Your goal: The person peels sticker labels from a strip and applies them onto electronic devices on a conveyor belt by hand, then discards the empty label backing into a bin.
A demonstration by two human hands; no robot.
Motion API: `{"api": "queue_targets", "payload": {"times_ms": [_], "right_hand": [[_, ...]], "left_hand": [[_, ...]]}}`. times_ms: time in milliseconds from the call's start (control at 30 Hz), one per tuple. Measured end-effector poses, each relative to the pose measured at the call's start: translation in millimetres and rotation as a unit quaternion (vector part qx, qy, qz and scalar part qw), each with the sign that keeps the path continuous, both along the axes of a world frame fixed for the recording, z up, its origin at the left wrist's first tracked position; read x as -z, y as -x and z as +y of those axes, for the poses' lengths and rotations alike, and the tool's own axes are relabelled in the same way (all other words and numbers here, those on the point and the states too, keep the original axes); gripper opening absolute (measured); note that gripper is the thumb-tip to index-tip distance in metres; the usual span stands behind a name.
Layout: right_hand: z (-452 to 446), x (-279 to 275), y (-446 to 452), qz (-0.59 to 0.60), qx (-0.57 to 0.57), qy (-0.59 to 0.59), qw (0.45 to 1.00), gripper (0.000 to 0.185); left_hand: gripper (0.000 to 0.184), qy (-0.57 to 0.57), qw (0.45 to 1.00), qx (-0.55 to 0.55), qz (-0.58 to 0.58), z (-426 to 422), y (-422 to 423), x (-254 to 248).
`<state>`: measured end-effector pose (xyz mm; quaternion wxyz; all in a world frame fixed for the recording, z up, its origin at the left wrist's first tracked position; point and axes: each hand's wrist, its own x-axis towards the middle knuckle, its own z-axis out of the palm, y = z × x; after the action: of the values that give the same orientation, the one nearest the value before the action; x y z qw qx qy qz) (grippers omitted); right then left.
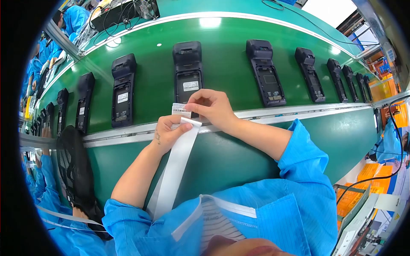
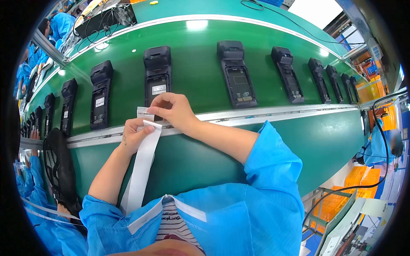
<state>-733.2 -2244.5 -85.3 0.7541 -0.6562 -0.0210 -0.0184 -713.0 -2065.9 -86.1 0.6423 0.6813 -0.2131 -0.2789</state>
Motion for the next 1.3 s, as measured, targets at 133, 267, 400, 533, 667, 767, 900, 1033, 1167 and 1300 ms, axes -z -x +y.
{"api": "queue_targets", "payload": {"times_ms": [133, 267, 400, 533, 667, 767, 900, 1033, 1167, 1300], "right_hand": [[-7.0, 9.7, -4.3, -0.046, 0.075, -0.054, 0.995, 0.010], [-35.5, -2.7, -11.4, -0.197, 0.195, 0.106, 0.955, 0.008], [-119.9, -11.8, -24.4, -0.181, 0.302, -0.017, 0.936, 0.005], [-227.4, -1.2, -10.6, -0.045, 0.265, 0.141, 0.953, 0.013], [-241.9, 9.6, 4.2, 0.087, 0.136, 0.177, 0.971, 0.015], [-232.2, 10.9, -0.1, 0.096, 0.115, 0.210, 0.966, 0.016], [-230.4, 10.7, -6.5, 0.102, 0.118, 0.246, 0.957, 0.016], [-233.1, 13.9, -8.1, 0.096, 0.117, 0.246, 0.957, 0.019], [-232.7, 11.0, -9.1, 0.098, 0.111, 0.249, 0.957, 0.021], [-234.7, 11.6, -10.2, 0.096, 0.101, 0.250, 0.958, 0.021]], "left_hand": [[0.017, -0.024, 0.999, 0.022, -0.021, -4.8, 3.0, -0.5], [0.018, -0.016, 0.999, 0.031, -0.013, -10.5, 4.4, -3.5], [0.019, -0.016, 0.999, 0.030, -0.016, -14.6, 5.5, -3.4], [0.022, -0.008, 0.999, 0.023, 0.037, -17.0, 3.7, -4.0], [0.024, 0.032, 0.997, 0.018, 0.063, -23.4, 5.7, -2.8], [0.026, 0.025, 0.997, 0.014, 0.068, -25.7, 6.2, -3.8], [0.024, 0.022, 0.996, 0.026, 0.082, -25.1, 4.7, -1.6], [0.022, 0.022, 0.995, 0.032, 0.089, -28.8, 6.4, 0.0], [0.021, 0.019, 0.994, 0.033, 0.099, -31.9, 7.4, -1.3], [0.020, 0.010, 0.995, 0.029, 0.094, -34.4, 8.2, 2.9]]}}
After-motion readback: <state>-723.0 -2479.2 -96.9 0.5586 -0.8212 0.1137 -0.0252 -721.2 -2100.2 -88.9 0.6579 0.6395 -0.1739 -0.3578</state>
